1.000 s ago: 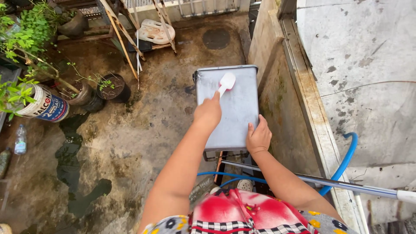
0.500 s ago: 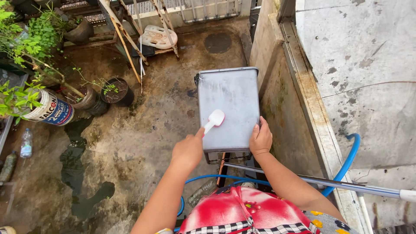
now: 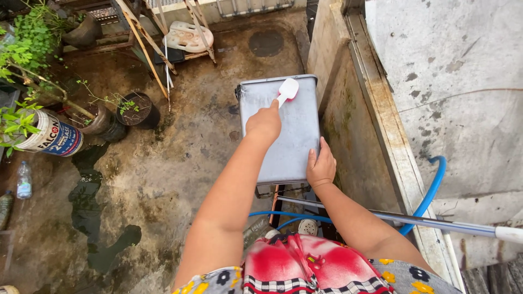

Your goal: Scrubbing and rinsing a small trash bin outdoors.

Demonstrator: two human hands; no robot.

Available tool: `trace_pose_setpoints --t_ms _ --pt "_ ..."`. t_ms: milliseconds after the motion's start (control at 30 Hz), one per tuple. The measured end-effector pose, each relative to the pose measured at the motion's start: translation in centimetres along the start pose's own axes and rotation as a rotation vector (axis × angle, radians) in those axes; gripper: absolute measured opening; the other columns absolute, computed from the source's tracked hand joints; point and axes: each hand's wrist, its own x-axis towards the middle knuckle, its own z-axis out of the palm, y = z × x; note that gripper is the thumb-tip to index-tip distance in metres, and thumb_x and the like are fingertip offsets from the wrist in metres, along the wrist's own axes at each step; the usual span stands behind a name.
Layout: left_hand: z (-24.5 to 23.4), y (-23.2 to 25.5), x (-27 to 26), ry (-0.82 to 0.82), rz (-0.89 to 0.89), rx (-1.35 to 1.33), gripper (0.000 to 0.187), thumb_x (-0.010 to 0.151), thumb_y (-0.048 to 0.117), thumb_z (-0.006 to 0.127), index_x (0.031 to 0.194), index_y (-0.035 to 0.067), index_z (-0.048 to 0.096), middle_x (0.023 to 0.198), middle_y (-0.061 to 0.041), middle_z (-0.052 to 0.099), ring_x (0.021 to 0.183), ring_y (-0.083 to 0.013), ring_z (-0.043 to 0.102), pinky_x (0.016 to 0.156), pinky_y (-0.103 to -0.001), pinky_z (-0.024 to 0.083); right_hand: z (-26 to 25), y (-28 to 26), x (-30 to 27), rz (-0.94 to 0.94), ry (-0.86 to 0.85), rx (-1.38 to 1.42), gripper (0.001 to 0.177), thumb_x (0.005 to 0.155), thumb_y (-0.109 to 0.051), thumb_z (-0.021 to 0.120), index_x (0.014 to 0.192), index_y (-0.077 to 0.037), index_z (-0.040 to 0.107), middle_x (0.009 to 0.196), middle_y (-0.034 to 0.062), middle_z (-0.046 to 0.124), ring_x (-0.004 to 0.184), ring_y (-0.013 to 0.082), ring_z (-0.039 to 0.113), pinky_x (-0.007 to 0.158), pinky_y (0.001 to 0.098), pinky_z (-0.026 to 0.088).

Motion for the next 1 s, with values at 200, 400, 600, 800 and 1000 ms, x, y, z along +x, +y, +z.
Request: trace_pose_setpoints --t_ms 200,400,600,800,1000 --pt "1.4 -5.1 -9.0 -0.095 0.066 0.103 0.055 0.103 0.019 0.043 0.157 0.026 0.035 0.118 -0.018 0.066 0.101 -0.04 0.07 0.085 -0.052 0.057 -0.4 0.1 0.0 0.006 -0.03 0.032 0.058 0.106 -0.039 0.045 0.151 -0.003 0.046 0.147 0.0222 0.056 0.131 0.041 0.053 0.111 0.0497 0.038" --pt "-2.5 -7.6 -17.8 -0.204 -0.035 0.095 0.05 0.104 0.027 0.044 0.154 0.032 0.039 0.118 -0.017 0.069 0.105 -0.04 0.068 0.089 -0.053 0.054 0.5 0.9 0.1 -0.015 0.033 0.1 0.051 0.108 -0.034 0.043 0.147 -0.003 0.053 0.144 0.0223 0.059 0.129 0.0417 0.055 0.11 0.0487 0.041" --pt "0.9 -7.9 -11.4 -0.05 0.061 0.023 0.047 0.103 0.027 0.046 0.149 0.027 0.045 0.121 -0.016 0.068 0.108 -0.0395 0.067 0.09 -0.053 0.054 0.4 0.1 0.2 -0.003 0.043 0.081 0.048 0.106 -0.03 0.045 0.145 -0.004 0.055 0.144 0.0199 0.06 0.129 0.04 0.056 0.11 0.0485 0.041" --pt "0.9 0.0 -0.7 0.029 0.075 0.016 0.049 0.103 0.012 0.041 0.151 0.02 0.045 0.121 -0.019 0.069 0.109 -0.039 0.069 0.089 -0.051 0.056 0.6 0.2 0.3 -0.041 0.049 0.007 0.045 0.105 -0.028 0.046 0.142 -0.005 0.058 0.146 0.0171 0.06 0.131 0.0371 0.056 0.109 0.048 0.041" --pt "1.9 1.4 1.2 0.037 0.067 0.064 0.058 0.097 0.009 0.047 0.153 0.017 0.039 0.124 -0.02 0.065 0.108 -0.0375 0.069 0.083 -0.049 0.058 0.4 0.5 0.2 -0.005 0.04 0.006 0.046 0.104 -0.029 0.046 0.142 -0.005 0.058 0.147 0.0149 0.059 0.133 0.034 0.056 0.11 0.0467 0.042"
